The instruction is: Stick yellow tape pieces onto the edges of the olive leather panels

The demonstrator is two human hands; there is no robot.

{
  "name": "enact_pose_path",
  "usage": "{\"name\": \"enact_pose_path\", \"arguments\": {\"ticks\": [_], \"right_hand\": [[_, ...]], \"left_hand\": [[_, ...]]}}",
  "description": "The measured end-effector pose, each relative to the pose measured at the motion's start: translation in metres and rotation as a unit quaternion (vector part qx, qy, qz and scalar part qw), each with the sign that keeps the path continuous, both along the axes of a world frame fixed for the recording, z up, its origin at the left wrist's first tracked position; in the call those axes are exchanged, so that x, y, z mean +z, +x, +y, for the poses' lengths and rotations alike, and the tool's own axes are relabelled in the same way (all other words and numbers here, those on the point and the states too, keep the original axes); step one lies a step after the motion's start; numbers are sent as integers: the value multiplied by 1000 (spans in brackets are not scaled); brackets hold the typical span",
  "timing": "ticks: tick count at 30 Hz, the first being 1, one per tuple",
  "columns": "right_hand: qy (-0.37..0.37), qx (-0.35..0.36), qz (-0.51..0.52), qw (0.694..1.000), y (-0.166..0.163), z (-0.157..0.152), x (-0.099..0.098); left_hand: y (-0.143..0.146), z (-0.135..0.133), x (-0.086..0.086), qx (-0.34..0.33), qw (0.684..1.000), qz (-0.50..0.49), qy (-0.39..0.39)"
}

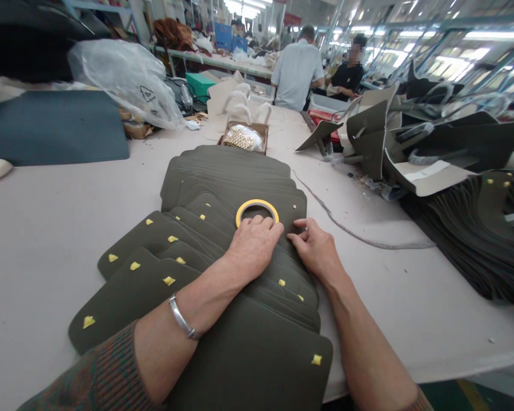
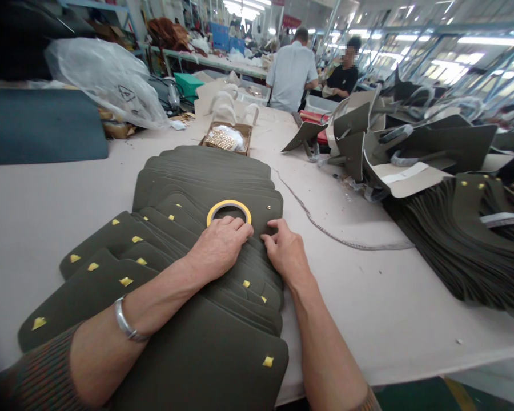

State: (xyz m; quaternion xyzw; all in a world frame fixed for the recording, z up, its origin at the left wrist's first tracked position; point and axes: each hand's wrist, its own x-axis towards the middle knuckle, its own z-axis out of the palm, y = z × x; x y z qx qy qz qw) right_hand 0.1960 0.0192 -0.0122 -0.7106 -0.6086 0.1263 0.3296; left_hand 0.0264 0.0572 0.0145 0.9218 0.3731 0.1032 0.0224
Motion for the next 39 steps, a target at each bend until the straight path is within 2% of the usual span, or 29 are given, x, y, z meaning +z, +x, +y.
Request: {"name": "enact_pose_path", "arguments": {"ticks": [3,6,9,11,15,19,22,26,28,32,35,39], "right_hand": [[10,-7,8,1000,2,-6,1],[33,30,12,999,6,-14,-1],[66,66,-31,995,7,-17,-6],[67,61,-56,994,6,-15,-10],[35,11,-83,996,-1,-7,-13],[-15,-36,-86,996,-4,-2,-6],[-49,2,-88,995,-2,-5,3],[-82,83,-48,992,4,-13,12],[-46,83,1,995,6,-16,13],[96,65,115,987,7,-18,14],[153,116,77,978,3,-19,17],[186,164,18,969,-4,-19,18]], "left_hand": [[-1,1,0,-5,1000,-6,5],[-2,2,0,-12,1000,-9,10],[-4,2,0,-16,1000,-8,12],[-4,2,0,-17,1000,-7,12],[-3,2,0,-19,1000,-10,14],[-4,1,2,-7,999,-50,13],[-7,0,4,-2,992,-122,12],[-9,0,3,-41,982,-184,-3],[-9,-1,2,-68,978,-196,-19],[-7,-2,-1,-94,974,-204,-39],[-6,-2,-3,-82,973,-211,-41],[-5,-1,-3,-77,975,-203,-52]]}}
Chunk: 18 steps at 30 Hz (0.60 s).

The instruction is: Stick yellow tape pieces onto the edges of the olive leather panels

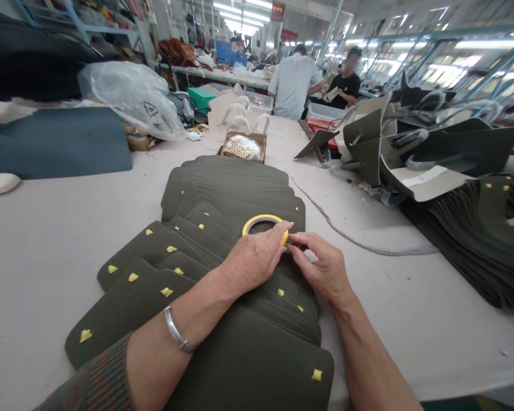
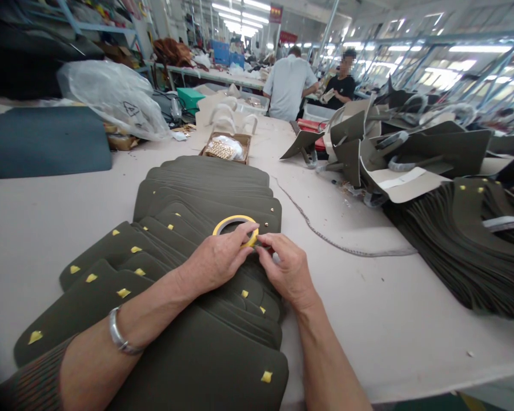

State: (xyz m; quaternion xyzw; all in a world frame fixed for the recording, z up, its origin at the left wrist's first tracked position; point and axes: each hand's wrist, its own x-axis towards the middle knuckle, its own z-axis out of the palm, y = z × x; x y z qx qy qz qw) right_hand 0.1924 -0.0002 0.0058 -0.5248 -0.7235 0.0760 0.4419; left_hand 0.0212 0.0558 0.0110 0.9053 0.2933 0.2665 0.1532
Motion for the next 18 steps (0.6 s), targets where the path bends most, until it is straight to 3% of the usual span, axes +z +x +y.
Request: {"name": "enact_pose_path", "arguments": {"ticks": [7,12,15,18], "right_hand": [[16,-32,-64,997,-5,1,-7],[33,-79,-70,994,-10,2,-8],[11,-104,-31,994,-15,3,-5],[-68,-130,103,984,-20,4,0]], "left_hand": [[-1,-2,5,-9,999,36,-31],[1,-3,10,33,995,87,-30],[3,-3,13,60,993,104,-17],[4,-3,14,73,994,84,5]]}}
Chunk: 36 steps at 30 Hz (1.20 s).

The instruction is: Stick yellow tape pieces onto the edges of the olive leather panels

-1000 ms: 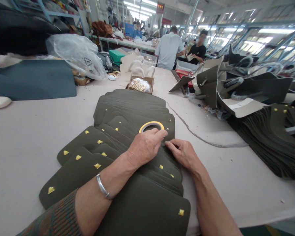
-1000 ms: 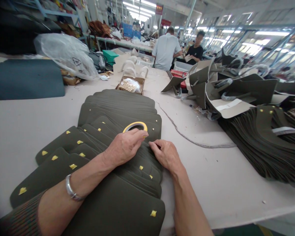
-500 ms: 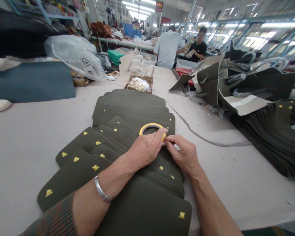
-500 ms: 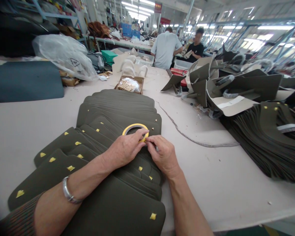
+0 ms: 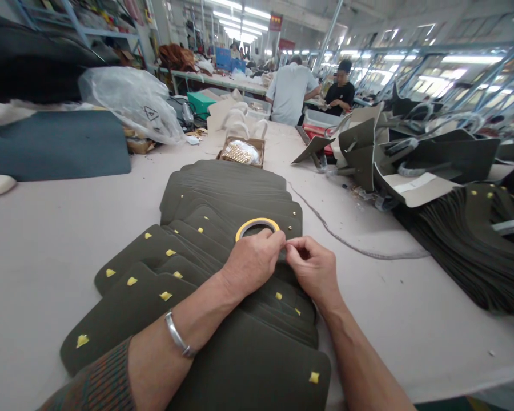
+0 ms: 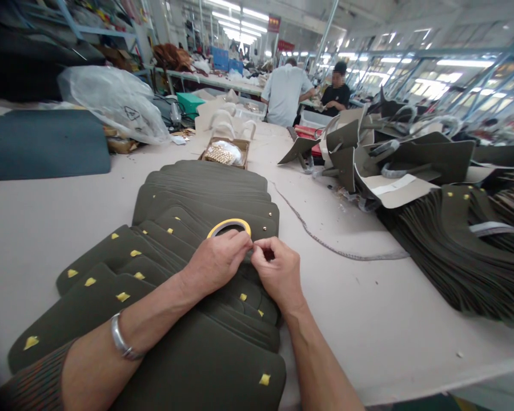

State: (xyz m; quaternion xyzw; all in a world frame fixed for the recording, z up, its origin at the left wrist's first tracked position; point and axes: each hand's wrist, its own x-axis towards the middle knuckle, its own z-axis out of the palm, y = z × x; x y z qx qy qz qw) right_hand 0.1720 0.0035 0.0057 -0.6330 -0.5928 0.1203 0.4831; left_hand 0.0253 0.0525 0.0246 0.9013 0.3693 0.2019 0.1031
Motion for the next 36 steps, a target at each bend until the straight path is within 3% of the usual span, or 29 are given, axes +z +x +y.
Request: {"name": "enact_pose_path", "arguments": {"ticks": [4,9,13,16,19,23,28,36], "right_hand": [[-66,0,169,983,-9,1,7],[-28,-42,106,993,-12,11,8],[-77,-88,250,961,12,28,-2],[-115,-42,294,948,36,34,-8],[-118,13,273,955,47,37,-11],[-123,21,228,966,47,41,-16],[-128,10,155,980,43,49,-19],[-113,-28,-59,991,33,52,-12]], "left_hand": [[-1,1,-2,8,998,-39,37],[-4,0,-2,20,996,-72,48],[-7,-3,-2,-1,994,-102,36],[-6,-1,-4,19,998,-47,24],[-3,1,-6,32,999,34,13],[0,2,-8,26,995,91,-2],[0,2,-6,18,994,108,-8],[0,1,-6,23,994,105,-14]]}}
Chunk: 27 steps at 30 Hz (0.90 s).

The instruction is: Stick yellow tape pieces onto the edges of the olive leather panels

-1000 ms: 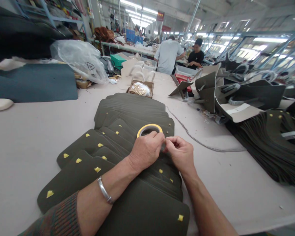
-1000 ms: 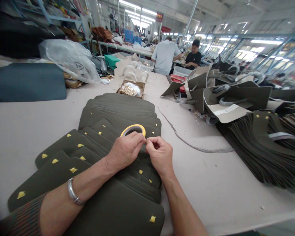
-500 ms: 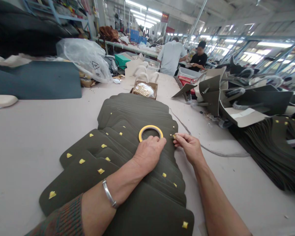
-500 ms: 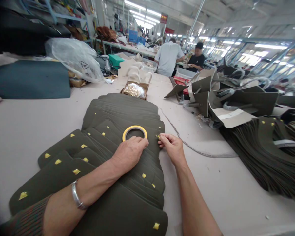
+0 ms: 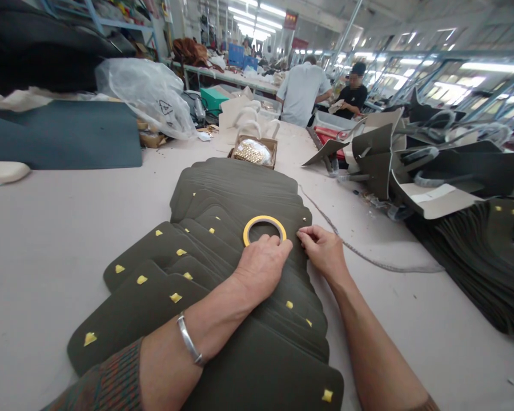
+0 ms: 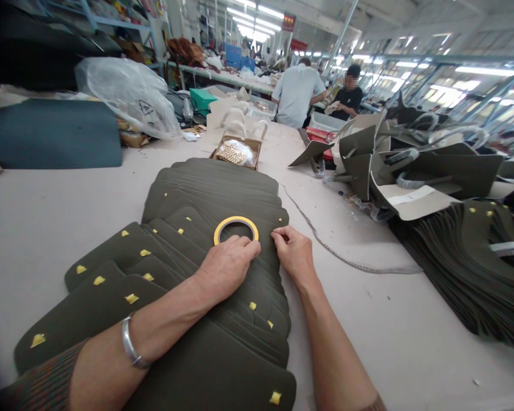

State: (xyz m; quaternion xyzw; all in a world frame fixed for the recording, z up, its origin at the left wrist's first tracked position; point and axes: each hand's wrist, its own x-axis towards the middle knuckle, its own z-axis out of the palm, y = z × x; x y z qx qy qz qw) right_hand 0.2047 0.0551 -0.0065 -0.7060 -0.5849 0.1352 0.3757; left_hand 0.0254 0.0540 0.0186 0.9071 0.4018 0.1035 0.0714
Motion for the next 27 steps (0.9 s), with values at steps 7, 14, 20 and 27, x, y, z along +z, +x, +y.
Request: {"name": "enact_pose_path", "arguments": {"ticks": [7,14,20,27], "right_hand": [[21,-40,72,996,11,-11,-5],[66,4,4,998,0,-16,-10],[33,-25,4,999,-1,-6,-12],[-40,-45,-46,997,16,-1,-16]], "left_hand": [[-1,0,-1,1,1000,6,8],[0,1,-1,-1,1000,-6,-3],[0,-4,-1,15,1000,-19,-3],[-3,-4,-4,10,997,-70,21]]}}
